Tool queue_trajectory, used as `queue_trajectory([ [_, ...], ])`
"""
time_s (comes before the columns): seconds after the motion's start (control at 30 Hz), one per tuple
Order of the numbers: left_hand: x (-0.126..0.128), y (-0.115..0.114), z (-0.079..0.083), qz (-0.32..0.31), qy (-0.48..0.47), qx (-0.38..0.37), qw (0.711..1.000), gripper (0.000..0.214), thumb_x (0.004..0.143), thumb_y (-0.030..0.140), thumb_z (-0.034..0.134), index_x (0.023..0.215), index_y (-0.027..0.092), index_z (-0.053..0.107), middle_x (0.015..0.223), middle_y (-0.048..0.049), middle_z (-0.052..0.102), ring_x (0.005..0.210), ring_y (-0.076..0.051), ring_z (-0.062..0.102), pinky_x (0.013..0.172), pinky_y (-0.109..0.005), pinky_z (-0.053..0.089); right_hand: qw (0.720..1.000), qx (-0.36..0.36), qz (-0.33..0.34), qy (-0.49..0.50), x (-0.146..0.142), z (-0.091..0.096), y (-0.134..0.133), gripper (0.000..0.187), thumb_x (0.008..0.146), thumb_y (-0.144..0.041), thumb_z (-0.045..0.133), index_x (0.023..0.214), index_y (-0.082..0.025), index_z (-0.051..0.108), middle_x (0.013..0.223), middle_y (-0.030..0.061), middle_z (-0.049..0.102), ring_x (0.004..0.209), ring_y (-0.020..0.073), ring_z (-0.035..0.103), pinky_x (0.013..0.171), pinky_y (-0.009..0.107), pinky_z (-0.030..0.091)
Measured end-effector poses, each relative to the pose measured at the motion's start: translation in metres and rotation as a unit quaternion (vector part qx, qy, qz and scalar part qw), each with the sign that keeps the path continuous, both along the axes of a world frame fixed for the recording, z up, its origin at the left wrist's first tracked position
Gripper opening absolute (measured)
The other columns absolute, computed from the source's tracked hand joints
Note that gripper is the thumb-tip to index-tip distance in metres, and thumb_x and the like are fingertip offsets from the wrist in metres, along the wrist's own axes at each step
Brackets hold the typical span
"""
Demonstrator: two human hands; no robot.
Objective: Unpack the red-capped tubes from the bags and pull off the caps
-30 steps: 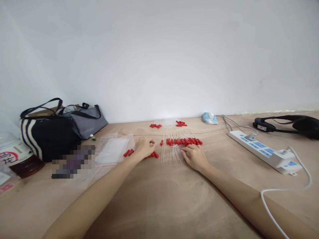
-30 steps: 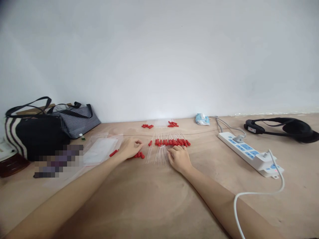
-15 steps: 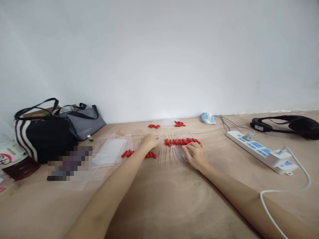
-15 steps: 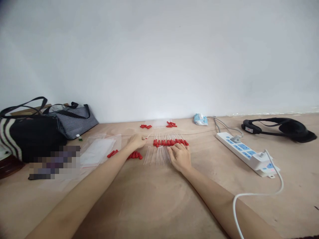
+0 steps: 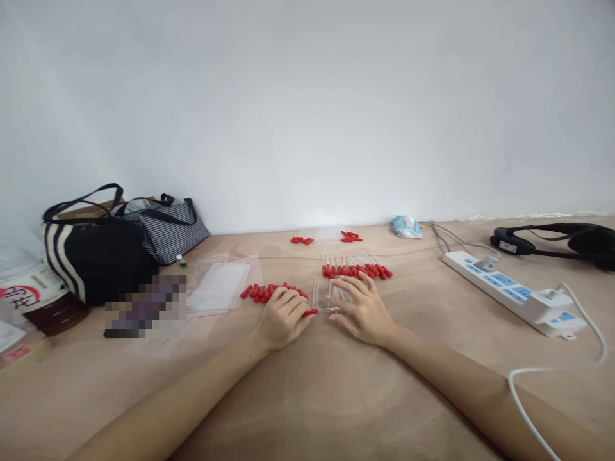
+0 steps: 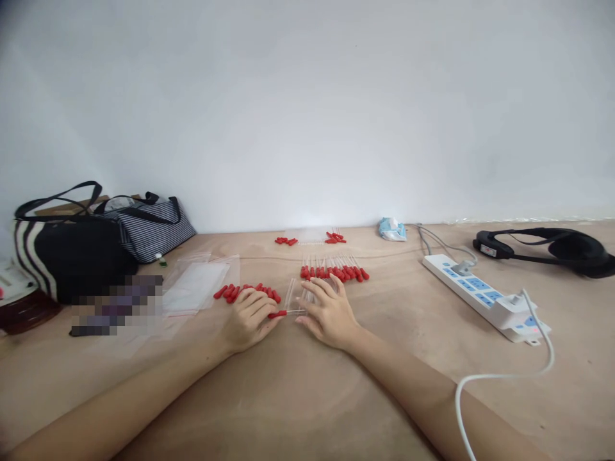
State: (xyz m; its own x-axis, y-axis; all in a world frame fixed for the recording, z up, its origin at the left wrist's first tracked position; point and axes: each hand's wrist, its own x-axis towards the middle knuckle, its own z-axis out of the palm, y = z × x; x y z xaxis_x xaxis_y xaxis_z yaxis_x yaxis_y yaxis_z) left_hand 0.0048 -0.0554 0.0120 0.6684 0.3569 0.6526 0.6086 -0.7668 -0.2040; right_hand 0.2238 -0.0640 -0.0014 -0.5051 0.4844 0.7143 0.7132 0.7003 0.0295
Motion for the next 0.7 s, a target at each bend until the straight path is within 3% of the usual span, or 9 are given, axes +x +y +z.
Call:
queue_trajectory([
  [0.2,0.0074,-0.0006,-0.0023,-0.016,-0.026,-0.024,0.999,0.012,0.08,0.026,0.052,0.074,0.019,0.058,0.078,-0.0015,0.065,0.078,-0.016,0.055,0.076,-0.032,0.038,0.999,-0.011,0.032,0.015,-0.0058,-0.0065,0.0009,0.015,0.082,-0.028,0.05,0.089,-0.026,0.063,0.104,0.0026,0.06,0.104,0.0192,0.047,0.097,0.047,0.023],
  [0.4,0.0079,-0.0021,-0.002,-0.029,-0.009,-0.044,0.999,0.032,0.083,0.034,0.048,0.109,0.016,0.054,0.109,-0.0078,0.061,0.104,-0.02,0.051,0.091,-0.037,0.036,0.997,0.014,0.068,0.027,-0.007,-0.0038,-0.0036,0.015,0.083,-0.022,0.047,0.088,-0.021,0.061,0.099,0.0045,0.061,0.099,0.0173,0.049,0.097,0.044,0.028],
  [0.7,0.0049,-0.0003,-0.0076,-0.044,-0.001,-0.045,0.998,0.018,0.084,0.027,0.047,0.081,0.02,0.063,0.105,-0.0012,0.064,0.106,-0.018,0.051,0.097,-0.041,0.032,0.997,0.008,0.074,-0.005,-0.0074,-0.0037,-0.0047,0.012,0.083,-0.022,0.046,0.082,-0.02,0.057,0.094,0.0028,0.062,0.097,0.016,0.05,0.097,0.042,0.026],
])
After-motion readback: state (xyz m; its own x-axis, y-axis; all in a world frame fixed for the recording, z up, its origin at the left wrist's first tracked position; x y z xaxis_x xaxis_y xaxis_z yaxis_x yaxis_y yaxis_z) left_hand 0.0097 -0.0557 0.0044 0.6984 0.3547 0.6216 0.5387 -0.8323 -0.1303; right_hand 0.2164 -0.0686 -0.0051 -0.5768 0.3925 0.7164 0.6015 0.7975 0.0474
